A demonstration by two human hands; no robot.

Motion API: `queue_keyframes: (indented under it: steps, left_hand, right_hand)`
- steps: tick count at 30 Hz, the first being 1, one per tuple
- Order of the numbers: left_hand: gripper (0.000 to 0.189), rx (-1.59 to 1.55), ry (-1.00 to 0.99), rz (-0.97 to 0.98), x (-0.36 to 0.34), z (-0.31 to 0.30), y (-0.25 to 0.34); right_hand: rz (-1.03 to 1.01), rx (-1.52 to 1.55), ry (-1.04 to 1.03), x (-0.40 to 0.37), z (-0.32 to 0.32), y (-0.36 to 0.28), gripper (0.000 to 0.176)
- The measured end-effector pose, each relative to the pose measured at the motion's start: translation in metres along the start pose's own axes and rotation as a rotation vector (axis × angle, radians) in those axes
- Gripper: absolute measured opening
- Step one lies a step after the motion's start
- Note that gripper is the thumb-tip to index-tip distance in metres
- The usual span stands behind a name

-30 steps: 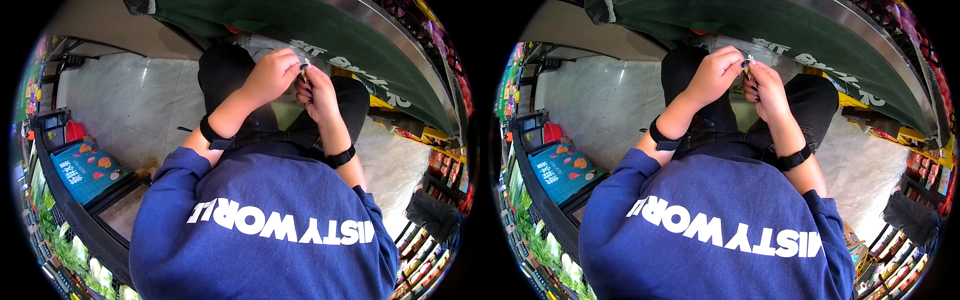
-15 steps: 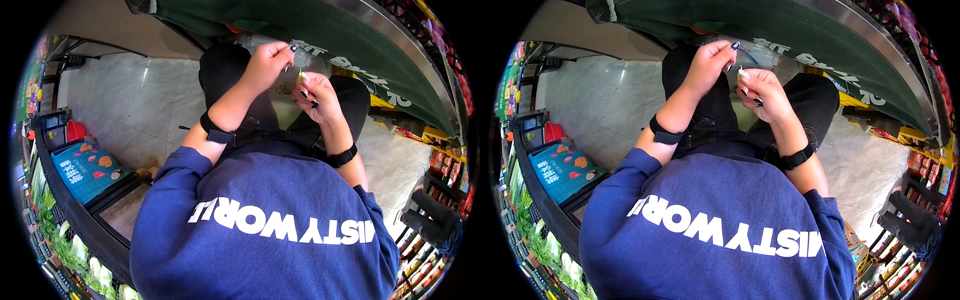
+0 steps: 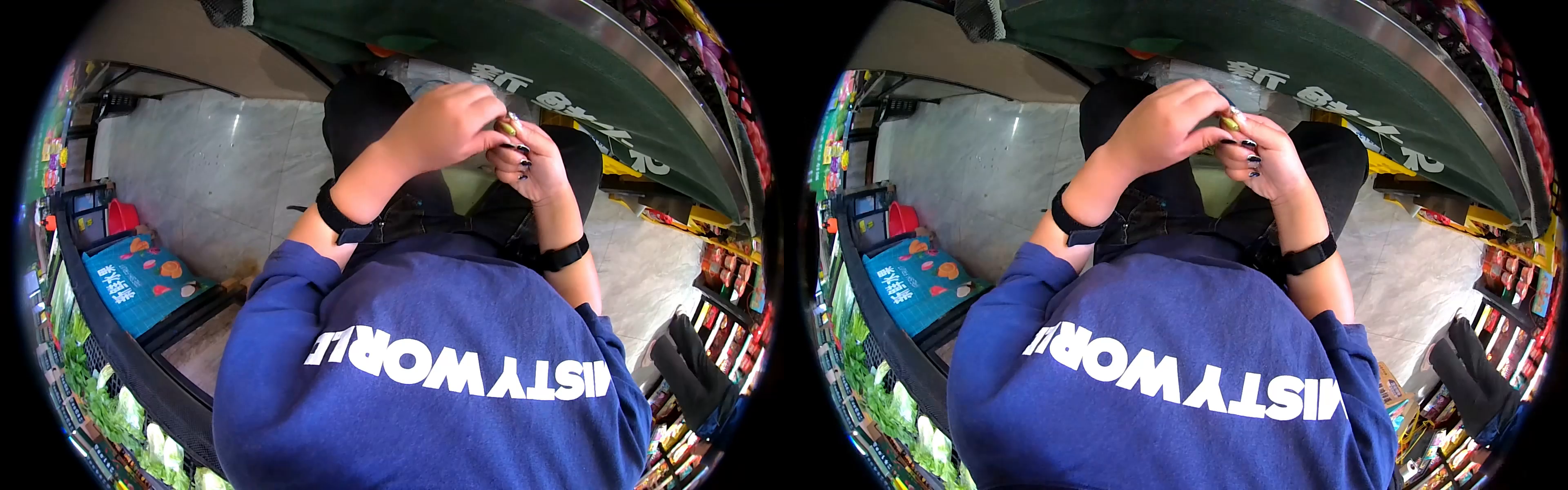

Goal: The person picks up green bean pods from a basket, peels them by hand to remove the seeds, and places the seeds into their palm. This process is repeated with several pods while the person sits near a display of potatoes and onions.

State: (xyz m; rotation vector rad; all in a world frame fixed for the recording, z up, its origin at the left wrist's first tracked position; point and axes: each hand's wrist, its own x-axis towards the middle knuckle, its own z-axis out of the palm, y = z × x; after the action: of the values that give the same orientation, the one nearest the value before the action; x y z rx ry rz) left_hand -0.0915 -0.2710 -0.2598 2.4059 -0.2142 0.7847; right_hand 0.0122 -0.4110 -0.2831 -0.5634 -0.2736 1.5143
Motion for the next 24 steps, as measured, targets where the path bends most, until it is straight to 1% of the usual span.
queue_keyframes:
  steps: [1, 3, 4, 5, 6, 7, 9, 11, 13, 17, 19, 20, 22, 24]
  left_hand:
    - [0.016, 0.003, 0.003, -0.003, -0.001, -0.002, 0.001]
    - [0.014, 0.001, -0.069, 0.014, -0.001, -0.006, 0.001]
    - [0.015, 0.025, -0.064, 0.056, -0.001, -0.007, -0.001]
    - [0.015, 0.025, -0.065, 0.056, -0.001, -0.008, -0.002]
    - [0.016, 0.032, -0.069, 0.038, -0.001, -0.007, -0.002]
    - [0.017, 0.039, -0.073, 0.02, -0.001, -0.007, -0.003]
    - [0.017, 0.013, -0.05, 0.006, -0.002, -0.002, -0.001]
    - [0.018, -0.015, -0.028, -0.009, -0.004, -0.001, 0.003]
    - [0.018, -0.01, -0.094, -0.034, -0.002, -0.006, 0.01]
    - [0.018, -0.084, -0.103, -0.026, -0.005, -0.004, 0.007]
    - [0.015, -0.222, -0.128, -0.104, -0.003, -0.009, 0.01]
    - [0.015, -0.223, -0.13, -0.104, -0.004, -0.008, 0.01]
    - [0.015, -0.303, -0.045, -0.119, -0.004, -0.006, 0.01]
    - [0.015, -0.312, -0.028, -0.088, -0.003, -0.003, 0.01]
  right_hand:
    - [0.03, -0.021, 0.016, 0.0, 0.002, 0.0, 0.029]
    - [0.059, -0.041, 0.029, 0.002, 0.001, 0.002, 0.029]
    - [0.036, -0.072, -0.031, 0.003, -0.003, 0.004, 0.03]
    - [0.012, -0.103, -0.09, 0.003, -0.005, 0.005, 0.03]
    - [0.009, -0.125, -0.024, 0.003, 0.001, 0.003, 0.032]
    - [0.008, -0.125, -0.025, 0.003, 0.005, 0.002, 0.032]
    - [-0.083, -0.286, 0.154, 0.001, 0.013, 0.0, 0.031]
    - [-0.109, -0.327, 0.174, -0.002, 0.02, 0.0, 0.029]
    - [-0.12, -0.457, 0.241, -0.005, 0.021, -0.001, 0.026]
    - [-0.116, -0.528, 0.202, -0.007, 0.021, -0.003, 0.024]
    - [-0.082, -0.622, 0.213, -0.008, 0.026, -0.006, 0.026]
    - [-0.083, -0.62, 0.215, -0.008, 0.031, -0.005, 0.026]
    - [-0.07, -0.801, 0.349, -0.007, 0.039, -0.004, 0.028]
    - [-0.083, -0.798, 0.311, -0.008, 0.035, -0.005, 0.028]
